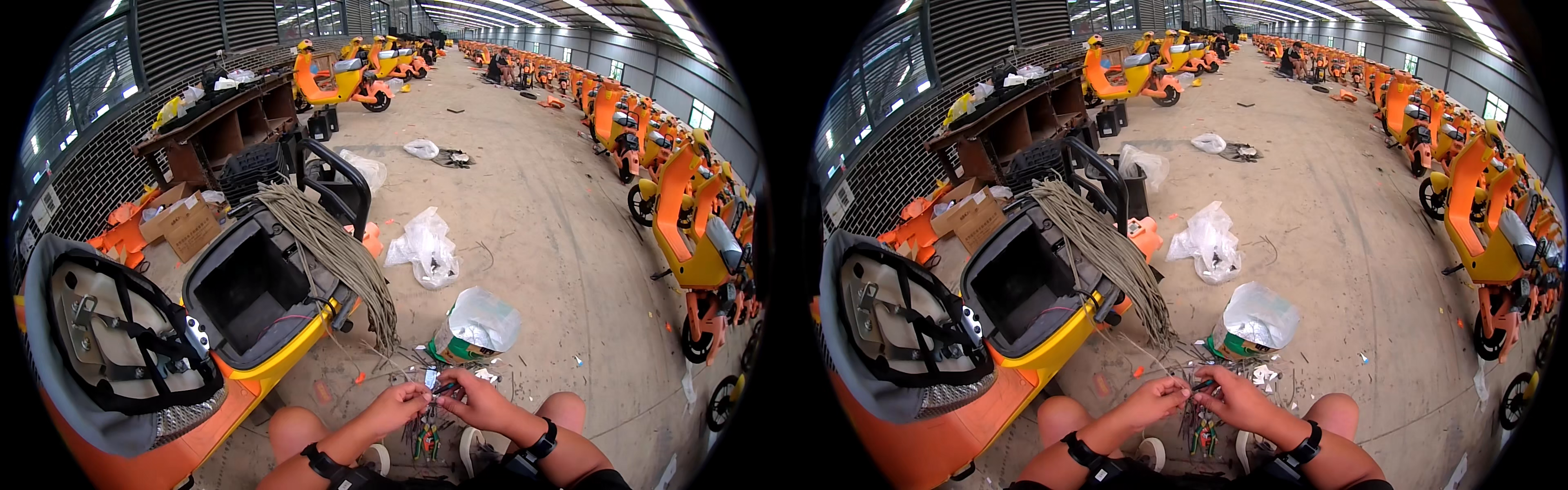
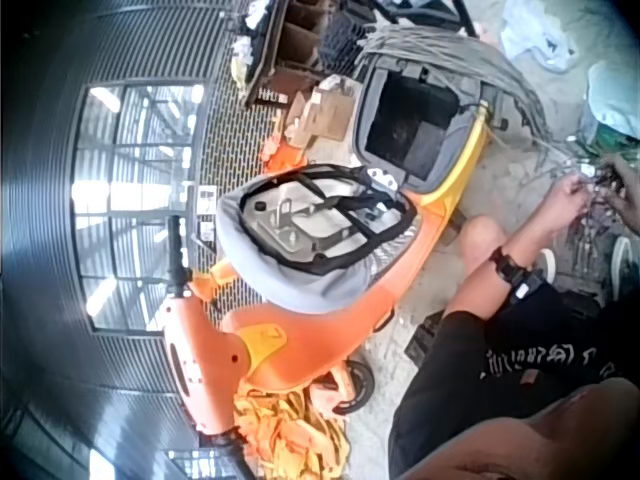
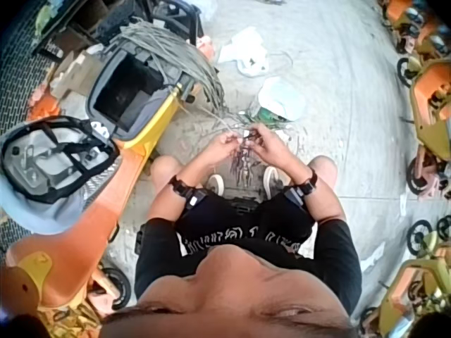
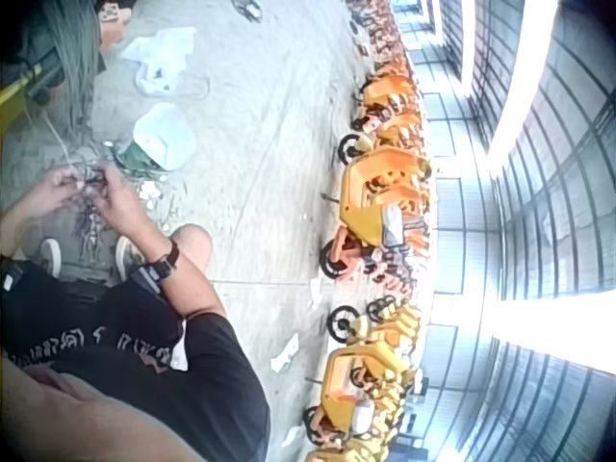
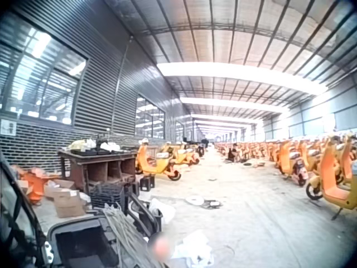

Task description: The person handles a bundle of electrical wires, using pliers to trim them while seated on the floor next to a yellow scooter in a factory.

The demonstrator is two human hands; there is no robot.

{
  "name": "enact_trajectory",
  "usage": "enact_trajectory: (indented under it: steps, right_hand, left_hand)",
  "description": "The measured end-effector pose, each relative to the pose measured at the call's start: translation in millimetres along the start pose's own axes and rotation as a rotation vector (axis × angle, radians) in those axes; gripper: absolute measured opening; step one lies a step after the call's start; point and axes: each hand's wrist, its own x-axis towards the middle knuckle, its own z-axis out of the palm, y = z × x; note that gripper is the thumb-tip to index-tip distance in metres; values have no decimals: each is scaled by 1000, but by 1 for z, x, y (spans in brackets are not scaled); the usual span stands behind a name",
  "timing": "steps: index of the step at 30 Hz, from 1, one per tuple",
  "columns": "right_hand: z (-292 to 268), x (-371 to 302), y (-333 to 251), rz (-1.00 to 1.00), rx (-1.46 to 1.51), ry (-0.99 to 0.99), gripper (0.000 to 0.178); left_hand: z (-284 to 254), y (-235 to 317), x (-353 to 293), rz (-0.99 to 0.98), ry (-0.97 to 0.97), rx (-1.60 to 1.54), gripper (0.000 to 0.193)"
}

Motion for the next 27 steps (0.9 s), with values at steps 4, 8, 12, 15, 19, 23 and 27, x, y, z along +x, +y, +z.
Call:
enact_trajectory:
  steps: [4, 8, 12, 15, 19, 23, 27]
  right_hand:
    - [0, 0, 7, 20, -126, -26, 21]
    - [-3, 2, 12, 195, -374, -100, 34]
    - [1, 1, 14, 179, -325, -26, 37]
    - [0, 2, 8, 127, -200, -7, 31]
    - [-1, 2, 10, -47, -70, -37, 23]
    - [-1, 3, 6, 57, -157, -43, 21]
    - [-3, 1, 7, 197, -294, -52, 34]
  left_hand:
    - [-1, -3, 2, 40, -14, 28, 16]
    - [2, -8, 5, 125, -21, 122, 16]
    - [-2, -14, 8, 144, -40, 148, 17]
    - [0, -6, 4, 125, 6, 140, 17]
    - [0, -1, 2, 71, 25, 70, 17]
    - [2, 2, -1, 74, 24, 49, 18]
    - [5, 3, 0, 103, 68, 45, 19]
